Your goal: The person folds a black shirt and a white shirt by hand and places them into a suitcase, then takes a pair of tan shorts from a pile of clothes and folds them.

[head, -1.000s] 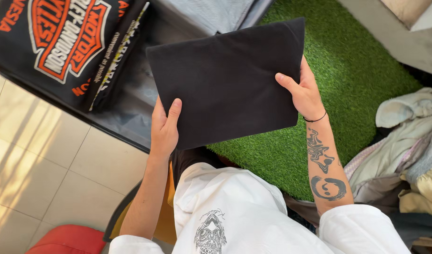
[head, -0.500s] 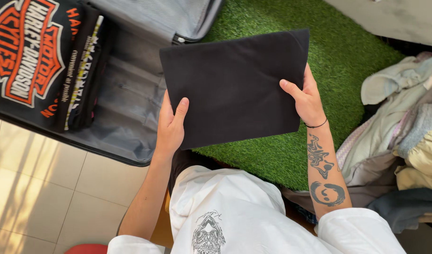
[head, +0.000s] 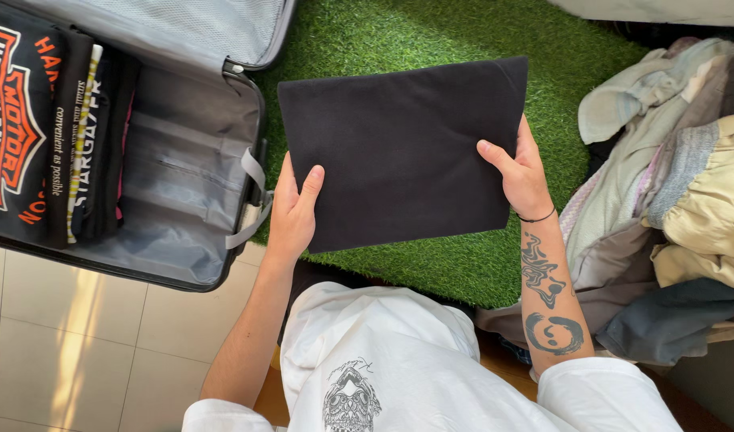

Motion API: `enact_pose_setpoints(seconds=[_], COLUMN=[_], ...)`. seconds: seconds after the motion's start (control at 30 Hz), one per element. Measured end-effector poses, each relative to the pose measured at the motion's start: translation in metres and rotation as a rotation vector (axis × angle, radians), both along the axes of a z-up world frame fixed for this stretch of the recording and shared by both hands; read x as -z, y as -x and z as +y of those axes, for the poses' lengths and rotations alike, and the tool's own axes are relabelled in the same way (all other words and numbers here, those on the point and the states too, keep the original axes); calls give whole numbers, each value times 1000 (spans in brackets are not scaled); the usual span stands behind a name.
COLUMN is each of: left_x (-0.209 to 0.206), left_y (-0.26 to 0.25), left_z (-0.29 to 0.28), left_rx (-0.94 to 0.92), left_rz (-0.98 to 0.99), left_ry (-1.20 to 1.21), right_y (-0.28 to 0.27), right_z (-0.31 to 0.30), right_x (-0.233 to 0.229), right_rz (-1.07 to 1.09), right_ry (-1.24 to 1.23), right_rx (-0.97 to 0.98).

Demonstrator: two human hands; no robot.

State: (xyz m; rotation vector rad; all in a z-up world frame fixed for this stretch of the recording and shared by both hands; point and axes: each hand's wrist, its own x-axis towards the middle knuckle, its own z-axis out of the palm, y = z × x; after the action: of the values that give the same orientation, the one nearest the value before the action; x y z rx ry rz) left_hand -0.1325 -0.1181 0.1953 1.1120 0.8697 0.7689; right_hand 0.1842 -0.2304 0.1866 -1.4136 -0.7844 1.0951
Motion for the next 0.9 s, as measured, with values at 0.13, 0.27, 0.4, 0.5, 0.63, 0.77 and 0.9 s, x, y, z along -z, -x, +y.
enact_pose_setpoints(seconds=[0.13,0.27,0.4,0.5,0.63,0.77,0.9], left_x=[0,2,7,10,11,10,13], left_y=[-12,-24,-36,-46,-59,-71,-82], left_z=[-8,-16,-26,-33,-43,-51,-57], left_rx=[21,33,42,45,55,68,78], left_rz=[-1,-2,-2,-25,-9,27,-14], left_ry=[-3,2,4,0,26,6,25], right_y=[-11,-23,-34,-43,-52,-61,-67], right_z=[-13,-26,-39,-51,-64,-76,-86], right_x=[-2,-2,1,0,-3,-9,-11], right_rz=[7,17,12,-7,-3,-16,-39], right_ry=[-15,-24,-19,-38,-32,-41,-41], right_rx=[16,22,49,48,75,84,100])
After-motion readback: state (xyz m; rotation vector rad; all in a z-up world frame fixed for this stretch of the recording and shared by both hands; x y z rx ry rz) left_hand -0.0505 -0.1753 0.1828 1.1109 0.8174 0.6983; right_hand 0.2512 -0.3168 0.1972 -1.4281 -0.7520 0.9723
